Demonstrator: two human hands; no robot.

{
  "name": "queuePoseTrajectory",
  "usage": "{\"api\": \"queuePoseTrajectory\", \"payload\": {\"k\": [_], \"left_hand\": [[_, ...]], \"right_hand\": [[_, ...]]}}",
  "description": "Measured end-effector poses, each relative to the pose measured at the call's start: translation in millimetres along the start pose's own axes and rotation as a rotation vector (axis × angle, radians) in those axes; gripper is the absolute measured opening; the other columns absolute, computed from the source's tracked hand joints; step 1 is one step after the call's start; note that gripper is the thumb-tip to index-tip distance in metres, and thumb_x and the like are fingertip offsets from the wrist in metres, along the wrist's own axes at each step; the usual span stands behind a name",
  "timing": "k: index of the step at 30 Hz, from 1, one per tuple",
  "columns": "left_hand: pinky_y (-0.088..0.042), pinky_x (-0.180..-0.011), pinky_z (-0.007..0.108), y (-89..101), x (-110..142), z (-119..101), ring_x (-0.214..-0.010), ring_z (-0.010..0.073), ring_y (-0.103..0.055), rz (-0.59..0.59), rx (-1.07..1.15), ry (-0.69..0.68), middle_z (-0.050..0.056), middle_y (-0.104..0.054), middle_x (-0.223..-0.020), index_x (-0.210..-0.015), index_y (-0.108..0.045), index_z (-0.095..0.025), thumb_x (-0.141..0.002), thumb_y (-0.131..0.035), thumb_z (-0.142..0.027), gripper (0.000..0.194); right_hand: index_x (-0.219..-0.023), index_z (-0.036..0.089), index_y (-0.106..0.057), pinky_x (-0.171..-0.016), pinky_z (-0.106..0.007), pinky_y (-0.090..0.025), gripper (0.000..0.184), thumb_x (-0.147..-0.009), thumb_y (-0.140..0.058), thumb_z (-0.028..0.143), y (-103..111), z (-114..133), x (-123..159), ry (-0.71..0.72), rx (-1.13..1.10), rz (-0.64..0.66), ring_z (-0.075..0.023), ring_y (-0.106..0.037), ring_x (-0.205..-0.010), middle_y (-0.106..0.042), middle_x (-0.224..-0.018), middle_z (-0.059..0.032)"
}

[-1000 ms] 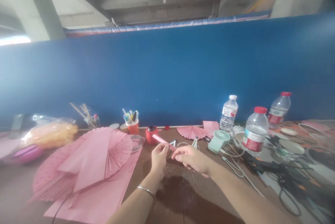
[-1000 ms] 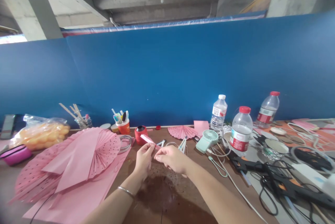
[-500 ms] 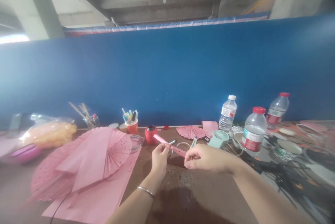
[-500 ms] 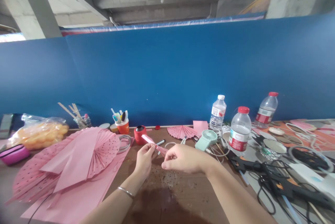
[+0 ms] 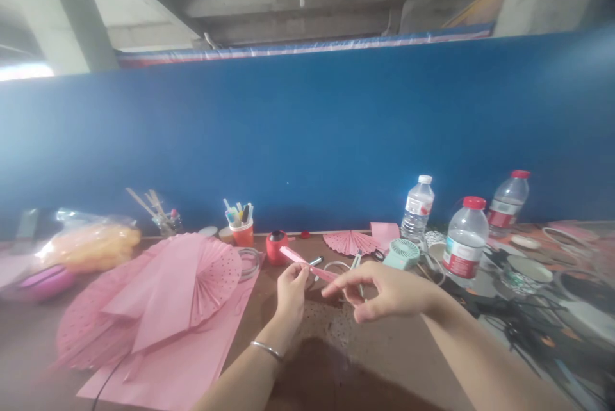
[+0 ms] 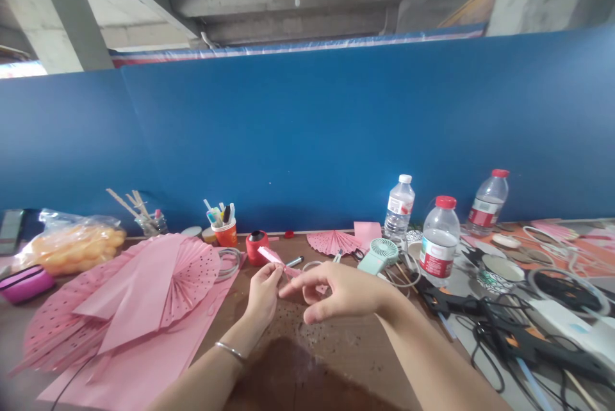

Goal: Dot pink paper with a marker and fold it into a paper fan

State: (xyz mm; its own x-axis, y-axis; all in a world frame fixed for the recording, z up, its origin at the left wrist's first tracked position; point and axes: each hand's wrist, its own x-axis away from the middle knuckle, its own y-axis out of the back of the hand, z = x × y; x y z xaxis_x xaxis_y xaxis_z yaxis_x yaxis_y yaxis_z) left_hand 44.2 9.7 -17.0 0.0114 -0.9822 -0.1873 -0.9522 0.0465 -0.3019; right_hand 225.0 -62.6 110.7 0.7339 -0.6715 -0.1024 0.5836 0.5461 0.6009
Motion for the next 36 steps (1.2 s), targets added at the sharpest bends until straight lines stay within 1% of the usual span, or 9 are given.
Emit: {"api": "queuePoseTrajectory", "payload": {"k": [3,5,7,14,18,23,28,32,36], "left_hand": [[-0.027,-0.044,0.017,-1.7,1,1,-0.044,0.0041,-0.036,0.011,0.009,-0.005,-0.004,-0.045,-0.053,-0.069,-0.056,-0.012,-0.068,-0.059,-0.035,0.024],[-0.025,-0.043,0.017,-2.4,1,2,-0.043,0.0036,-0.033,0.016,0.004,0.003,-0.005,-0.043,-0.052,-0.070,-0.055,-0.012,-0.068,-0.060,-0.036,0.024],[-0.024,-0.043,0.017,-2.3,1,2,-0.044,0.0035,-0.033,0.009,-0.009,-0.003,-0.005,-0.043,-0.052,-0.069,-0.055,-0.012,-0.068,-0.060,-0.036,0.025],[-0.022,-0.041,0.018,-4.4,3,-2,-0.041,0.0040,-0.030,-0.007,-0.055,0.000,-0.006,-0.042,-0.047,-0.066,-0.057,-0.012,-0.064,-0.062,-0.041,0.030],[-0.027,-0.044,0.018,-6.9,4,-2,-0.045,0.0054,-0.036,-0.014,-0.098,-0.023,-0.002,-0.050,-0.053,-0.067,-0.060,-0.011,-0.064,-0.062,-0.041,0.030],[-0.033,-0.050,0.019,-6.4,3,-2,-0.052,0.0074,-0.044,-0.027,-0.070,-0.026,0.000,-0.055,-0.059,-0.068,-0.061,-0.012,-0.063,-0.063,-0.038,0.027],[-0.033,-0.047,0.019,-4.9,1,-1,-0.047,0.0077,-0.045,-0.023,-0.037,0.054,0.000,-0.056,-0.056,-0.067,-0.061,-0.011,-0.061,-0.064,-0.040,0.029],[-0.037,-0.053,0.021,-3.5,-1,1,-0.054,0.0108,-0.050,-0.071,-0.088,-0.026,0.002,-0.059,-0.059,-0.066,-0.062,-0.011,-0.060,-0.065,-0.038,0.028],[-0.039,-0.061,0.022,-1.2,-4,3,-0.060,0.0131,-0.052,-0.081,-0.177,-0.076,0.002,-0.060,-0.060,-0.065,-0.062,-0.012,-0.063,-0.062,-0.036,0.024]], "right_hand": [[-0.118,0.029,-0.048,-0.063,-0.026,-0.035,0.047,-0.072,-0.059,0.033,-4,-4,-3,0.074,-0.183,-0.156,-0.0104,-0.039,-0.063,-0.039,-0.067,0.0040],[-0.121,0.030,-0.045,-0.062,-0.026,-0.034,0.052,-0.071,-0.060,0.034,-8,-8,-6,0.065,-0.218,-0.237,-0.0105,-0.037,-0.064,-0.037,-0.068,0.0039],[-0.123,0.031,-0.042,-0.059,-0.025,-0.032,0.058,-0.070,-0.062,0.033,-11,-12,-8,0.049,-0.205,-0.273,-0.0101,-0.035,-0.063,-0.035,-0.069,0.0042],[-0.128,0.034,-0.033,-0.056,-0.023,-0.028,0.064,-0.071,-0.061,0.026,-18,-11,-14,0.005,-0.150,-0.260,-0.0082,-0.028,-0.057,-0.025,-0.064,0.0063],[-0.129,0.034,-0.031,-0.054,-0.021,-0.028,0.065,-0.071,-0.059,0.020,-19,-7,-14,-0.040,-0.150,-0.244,-0.0071,-0.026,-0.053,-0.023,-0.061,0.0075],[-0.129,0.029,-0.032,-0.051,-0.021,-0.026,0.063,-0.072,-0.057,0.020,-20,-4,-14,-0.091,-0.170,-0.234,-0.0059,-0.027,-0.048,-0.026,-0.055,0.0093],[-0.128,0.025,-0.034,-0.045,-0.020,-0.022,0.057,-0.074,-0.056,0.026,-20,-6,-15,-0.175,-0.209,-0.247,-0.0054,-0.027,-0.044,-0.031,-0.050,0.0097],[-0.119,0.021,-0.044,-0.040,-0.019,-0.018,0.045,-0.077,-0.052,0.035,-18,-2,-13,-0.285,-0.282,-0.272,-0.0051,-0.027,-0.043,-0.035,-0.051,0.0076],[-0.110,0.021,-0.049,-0.038,-0.018,-0.015,0.037,-0.078,-0.050,0.040,-17,-2,-11,-0.362,-0.427,-0.207,-0.0038,-0.024,-0.042,-0.035,-0.056,0.0066]]}}
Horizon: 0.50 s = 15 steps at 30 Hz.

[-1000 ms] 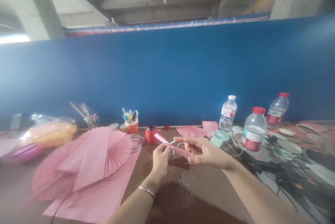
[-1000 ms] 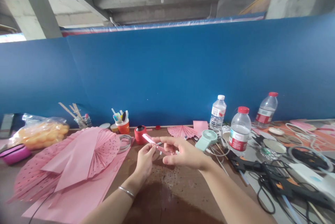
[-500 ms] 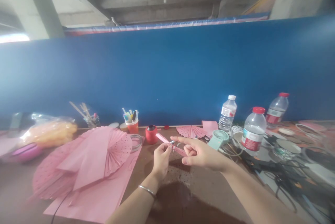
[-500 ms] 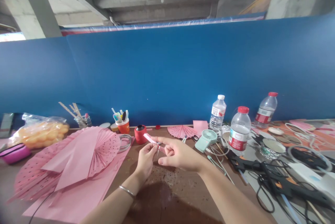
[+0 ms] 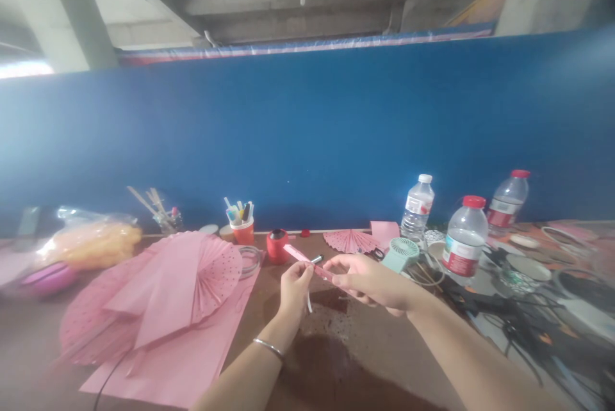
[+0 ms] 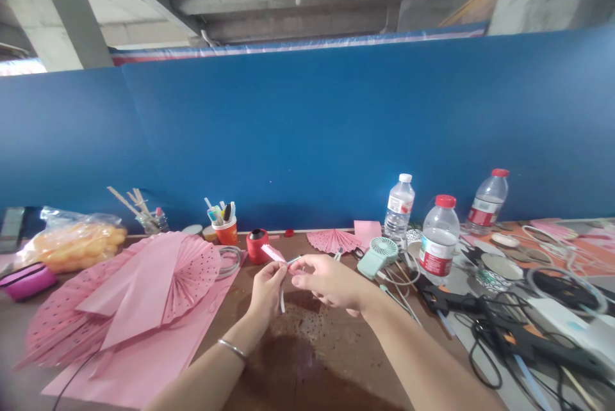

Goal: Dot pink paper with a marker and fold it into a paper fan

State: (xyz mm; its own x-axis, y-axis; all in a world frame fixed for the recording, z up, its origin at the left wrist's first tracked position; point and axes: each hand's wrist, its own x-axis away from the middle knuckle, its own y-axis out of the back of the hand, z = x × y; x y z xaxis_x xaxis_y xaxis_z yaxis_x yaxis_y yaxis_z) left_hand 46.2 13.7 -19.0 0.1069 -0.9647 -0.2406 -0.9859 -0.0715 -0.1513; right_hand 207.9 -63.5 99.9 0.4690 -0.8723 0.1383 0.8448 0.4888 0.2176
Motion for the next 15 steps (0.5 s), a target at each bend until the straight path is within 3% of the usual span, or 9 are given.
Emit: {"api": "queuePoseTrajectory", "payload": {"k": [5,9,12,15], "left_hand": [[-0.039,-0.066,0.024,1.7,-1,2,-0.064,0.0142,-0.053,0.027,-0.012,-0.001,0.002,-0.061,-0.063,-0.065,-0.062,-0.013,-0.066,-0.059,-0.035,0.022],[-0.037,-0.062,0.021,3.8,-1,3,-0.063,0.0121,-0.051,0.042,0.007,0.013,0.001,-0.060,-0.065,-0.068,-0.061,-0.013,-0.066,-0.060,-0.034,0.021],[-0.036,-0.061,0.020,3.4,-1,3,-0.061,0.0112,-0.050,0.042,0.028,0.007,0.000,-0.059,-0.065,-0.069,-0.061,-0.013,-0.067,-0.060,-0.033,0.021],[-0.037,-0.062,0.021,1.4,0,2,-0.062,0.0119,-0.051,0.018,0.057,0.023,0.001,-0.059,-0.063,-0.067,-0.061,-0.012,-0.064,-0.062,-0.034,0.022]], "right_hand": [[-0.095,0.017,-0.055,-0.037,-0.017,-0.010,0.032,-0.076,-0.052,0.043,8,-8,-2,-0.028,-0.097,0.053,-0.0032,-0.020,-0.042,-0.032,-0.056,0.0068],[-0.080,0.016,-0.058,-0.043,-0.018,-0.024,0.030,-0.069,-0.059,0.044,12,-7,-1,0.310,-0.204,0.126,-0.0053,-0.031,-0.050,-0.039,-0.062,0.0034],[-0.099,0.021,-0.056,-0.053,-0.022,-0.034,0.037,-0.069,-0.059,0.042,12,-5,-1,0.509,-0.264,0.098,-0.0087,-0.038,-0.059,-0.043,-0.070,0.0017],[-0.118,0.025,-0.045,-0.056,-0.023,-0.037,0.050,-0.071,-0.060,0.035,10,-6,-3,0.514,-0.210,0.018,-0.0093,-0.038,-0.062,-0.042,-0.071,0.0023]]}}
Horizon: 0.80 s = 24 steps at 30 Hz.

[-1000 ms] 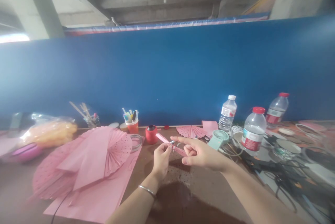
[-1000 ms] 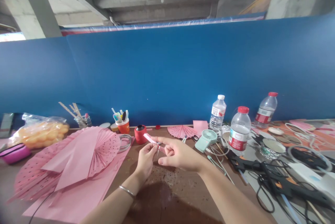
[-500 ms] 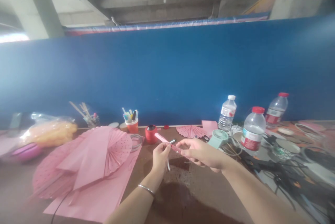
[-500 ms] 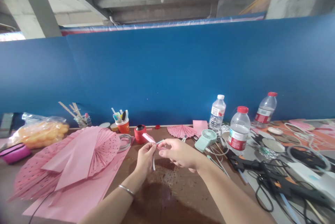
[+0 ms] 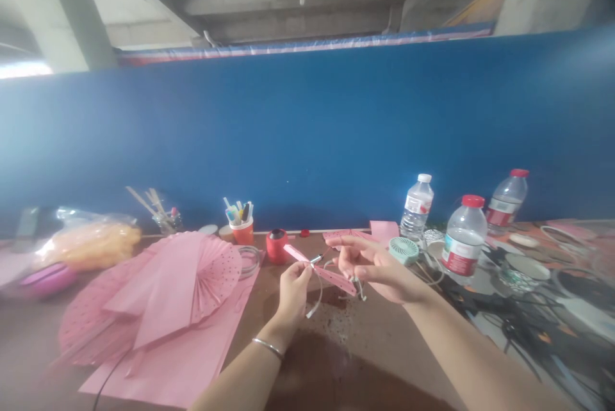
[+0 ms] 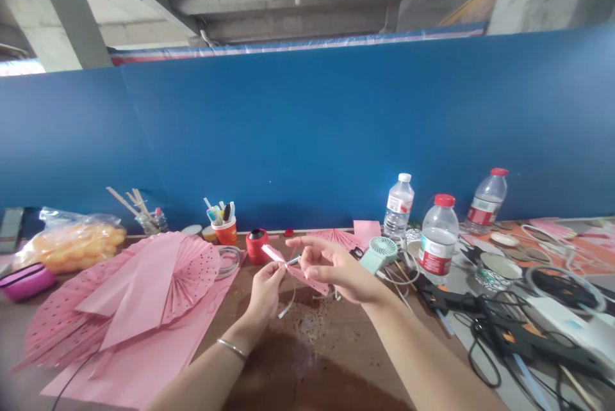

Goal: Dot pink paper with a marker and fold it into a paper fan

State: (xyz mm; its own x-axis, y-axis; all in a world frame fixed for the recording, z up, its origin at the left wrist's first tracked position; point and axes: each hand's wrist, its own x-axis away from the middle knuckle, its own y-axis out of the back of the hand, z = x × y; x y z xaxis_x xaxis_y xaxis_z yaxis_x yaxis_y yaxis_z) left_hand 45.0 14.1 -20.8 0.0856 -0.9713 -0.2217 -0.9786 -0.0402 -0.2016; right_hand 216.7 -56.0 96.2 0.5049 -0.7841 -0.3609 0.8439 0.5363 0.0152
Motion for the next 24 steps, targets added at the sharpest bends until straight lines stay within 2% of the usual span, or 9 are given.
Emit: {"api": "queuePoseTrajectory", "payload": {"k": [5,10,12,15,19,22,24], "left_hand": [[-0.037,-0.062,0.021,-2.6,1,0,-0.062,0.0115,-0.050,0.016,0.005,-0.001,0.001,-0.059,-0.063,-0.066,-0.061,-0.013,-0.064,-0.062,-0.032,0.020],[-0.037,-0.062,0.021,-2.3,2,-1,-0.063,0.0119,-0.051,0.051,-0.021,-0.011,0.001,-0.060,-0.065,-0.067,-0.062,-0.013,-0.066,-0.061,-0.033,0.020],[-0.036,-0.061,0.020,-1.7,2,-2,-0.061,0.0110,-0.050,0.058,-0.026,-0.012,0.001,-0.059,-0.064,-0.067,-0.061,-0.013,-0.066,-0.060,-0.033,0.020],[-0.035,-0.056,0.019,-1.4,3,-3,-0.056,0.0088,-0.046,0.041,-0.016,-0.003,-0.001,-0.055,-0.060,-0.066,-0.060,-0.014,-0.067,-0.060,-0.033,0.019],[-0.031,-0.049,0.018,-3.1,5,-6,-0.049,0.0067,-0.041,0.016,0.001,0.026,-0.003,-0.050,-0.054,-0.064,-0.059,-0.013,-0.064,-0.062,-0.034,0.021],[-0.029,-0.045,0.018,-4.8,6,-9,-0.045,0.0064,-0.040,0.013,0.020,0.074,-0.003,-0.048,-0.049,-0.063,-0.059,-0.012,-0.059,-0.065,-0.036,0.025],[-0.028,-0.044,0.018,-5.7,6,-11,-0.045,0.0065,-0.040,-0.001,0.027,0.094,-0.003,-0.049,-0.049,-0.062,-0.059,-0.012,-0.057,-0.067,-0.036,0.026]], "right_hand": [[-0.125,0.029,-0.036,-0.051,-0.021,-0.035,0.060,-0.071,-0.061,0.032,-2,-4,-2,-0.054,0.168,-0.084,-0.0076,-0.033,-0.057,-0.032,-0.069,0.0045],[-0.132,0.032,-0.025,-0.044,-0.018,-0.029,0.069,-0.072,-0.060,0.031,-6,-5,-2,-0.106,0.265,-0.082,-0.0065,-0.026,-0.051,-0.026,-0.064,0.0062],[-0.132,0.032,-0.024,-0.047,-0.020,-0.031,0.069,-0.073,-0.060,0.030,-8,-5,-1,-0.089,0.285,-0.093,-0.0067,-0.027,-0.052,-0.027,-0.064,0.0062],[-0.127,0.033,-0.035,-0.058,-0.024,-0.037,0.060,-0.072,-0.059,0.030,-9,-6,-1,-0.023,0.297,-0.144,-0.0081,-0.035,-0.060,-0.035,-0.071,0.0040],[-0.112,0.030,-0.053,-0.057,-0.026,-0.037,0.039,-0.073,-0.058,0.030,-7,-10,1,0.076,0.260,-0.221,-0.0099,-0.038,-0.060,-0.045,-0.071,0.0018],[-0.081,0.025,-0.067,-0.053,-0.027,-0.034,0.015,-0.074,-0.056,0.033,-2,-14,1,0.234,0.185,-0.297,-0.0114,-0.038,-0.055,-0.044,-0.056,0.0016],[-0.060,0.021,-0.065,-0.051,-0.028,-0.032,0.022,-0.073,-0.057,0.036,0,-17,0,0.294,0.140,-0.334,-0.0118,-0.037,-0.053,-0.042,-0.050,0.0009]]}}
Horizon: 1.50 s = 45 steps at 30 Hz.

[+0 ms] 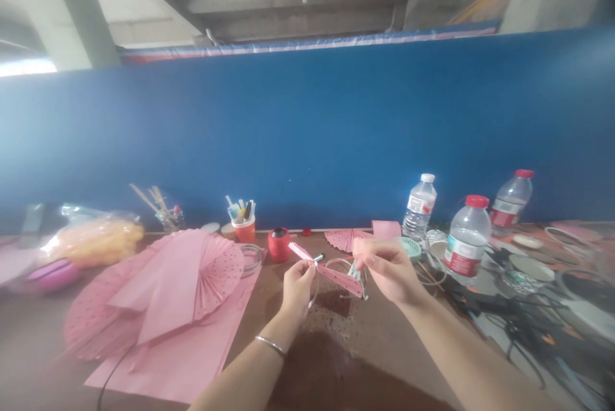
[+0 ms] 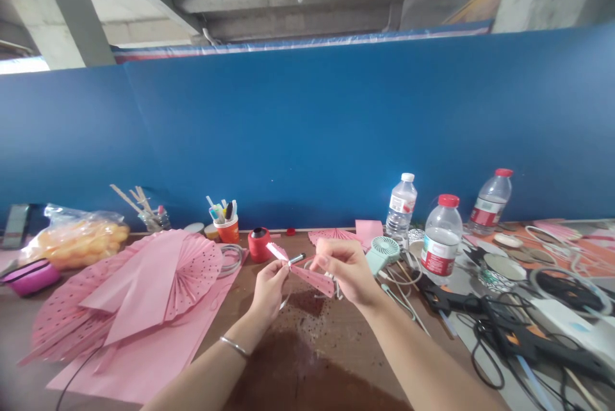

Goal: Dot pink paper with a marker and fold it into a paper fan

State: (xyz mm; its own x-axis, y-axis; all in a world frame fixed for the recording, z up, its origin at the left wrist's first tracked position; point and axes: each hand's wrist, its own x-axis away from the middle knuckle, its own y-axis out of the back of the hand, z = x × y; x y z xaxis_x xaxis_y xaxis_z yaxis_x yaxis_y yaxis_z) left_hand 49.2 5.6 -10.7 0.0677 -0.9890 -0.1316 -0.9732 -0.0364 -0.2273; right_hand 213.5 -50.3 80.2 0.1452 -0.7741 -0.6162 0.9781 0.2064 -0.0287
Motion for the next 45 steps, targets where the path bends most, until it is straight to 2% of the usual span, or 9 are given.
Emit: {"api": "queuePoseTrajectory", "payload": {"k": [3,7,14,17,20,23,37,41,45], "left_hand": [[-0.028,-0.044,0.018,-1.2,1,-1,-0.044,0.0061,-0.039,-0.008,0.001,-0.003,-0.003,-0.049,-0.049,-0.062,-0.060,-0.012,-0.058,-0.067,-0.036,0.025],[-0.030,-0.046,0.018,-2.3,3,-1,-0.047,0.0069,-0.041,-0.002,0.000,-0.035,-0.003,-0.051,-0.050,-0.061,-0.060,-0.013,-0.059,-0.066,-0.035,0.024],[-0.036,-0.053,0.020,-1.3,-2,2,-0.054,0.0100,-0.047,0.009,-0.017,-0.057,0.001,-0.057,-0.057,-0.062,-0.062,-0.012,-0.059,-0.066,-0.035,0.023],[-0.038,-0.056,0.021,0.4,-4,6,-0.056,0.0110,-0.050,0.023,-0.007,-0.056,0.001,-0.059,-0.058,-0.064,-0.063,-0.012,-0.060,-0.065,-0.035,0.023],[-0.040,-0.059,0.022,1.6,-5,9,-0.059,0.0120,-0.052,0.066,0.024,-0.038,0.003,-0.060,-0.061,-0.065,-0.064,-0.012,-0.061,-0.065,-0.035,0.024],[-0.041,-0.062,0.023,2.1,-5,10,-0.063,0.0126,-0.054,0.120,0.064,-0.026,0.004,-0.061,-0.066,-0.067,-0.064,-0.011,-0.063,-0.064,-0.034,0.023],[-0.043,-0.064,0.022,2.9,-2,5,-0.064,0.0112,-0.055,0.139,0.151,0.028,0.003,-0.061,-0.068,-0.068,-0.063,-0.011,-0.064,-0.065,-0.030,0.019],[-0.042,-0.068,0.023,3.9,-3,5,-0.068,0.0123,-0.055,0.112,0.108,-0.036,0.003,-0.062,-0.069,-0.068,-0.064,-0.012,-0.064,-0.064,-0.030,0.018],[-0.041,-0.061,0.021,4.6,-5,7,-0.061,0.0107,-0.054,0.077,0.067,-0.029,0.002,-0.060,-0.063,-0.066,-0.063,-0.012,-0.064,-0.064,-0.031,0.019]], "right_hand": [[-0.058,0.018,-0.063,-0.045,-0.025,-0.026,0.025,-0.073,-0.056,0.037,0,-5,-1,-0.043,-0.066,-0.065,-0.0087,-0.029,-0.045,-0.037,-0.044,0.0028],[-0.086,0.018,-0.061,-0.039,-0.021,-0.015,0.022,-0.074,-0.055,0.035,-3,-8,-1,-0.178,-0.084,-0.066,-0.0052,-0.017,-0.039,-0.025,-0.042,0.0090],[-0.128,0.026,-0.026,-0.038,-0.017,-0.019,0.071,-0.067,-0.063,0.031,-13,1,1,-0.320,-0.055,0.076,-0.0048,-0.023,-0.041,-0.029,-0.052,0.0105],[-0.123,0.025,-0.037,-0.043,-0.018,-0.026,0.061,-0.068,-0.062,0.035,-9,2,-3,-0.311,0.024,0.071,-0.0062,-0.031,-0.048,-0.038,-0.058,0.0071],[-0.088,0.017,-0.059,-0.045,-0.020,-0.026,0.026,-0.073,-0.057,0.038,2,-4,-9,-0.339,0.195,-0.004,-0.0068,-0.032,-0.048,-0.041,-0.055,0.0046],[-0.063,0.015,-0.053,-0.040,-0.021,-0.016,0.030,-0.076,-0.050,0.042,14,-13,-13,-0.383,0.224,-0.137,-0.0057,-0.022,-0.041,-0.028,-0.044,0.0072],[-0.066,0.016,-0.054,-0.039,-0.020,-0.009,0.022,-0.074,-0.055,0.037,27,-31,-15,-0.384,-0.106,-0.282,-0.0051,-0.017,-0.039,-0.021,-0.044,0.0089],[-0.062,0.016,-0.057,-0.040,-0.021,-0.023,0.018,-0.073,-0.055,0.030,32,-31,-15,-0.278,-0.264,-0.266,-0.0069,-0.029,-0.043,-0.028,-0.047,0.0064],[-0.081,0.020,-0.064,-0.064,-0.029,-0.041,0.014,-0.072,-0.054,0.025,28,-23,-14,-0.141,-0.260,-0.181,-0.0126,-0.048,-0.067,-0.050,-0.066,-0.0003]]}}
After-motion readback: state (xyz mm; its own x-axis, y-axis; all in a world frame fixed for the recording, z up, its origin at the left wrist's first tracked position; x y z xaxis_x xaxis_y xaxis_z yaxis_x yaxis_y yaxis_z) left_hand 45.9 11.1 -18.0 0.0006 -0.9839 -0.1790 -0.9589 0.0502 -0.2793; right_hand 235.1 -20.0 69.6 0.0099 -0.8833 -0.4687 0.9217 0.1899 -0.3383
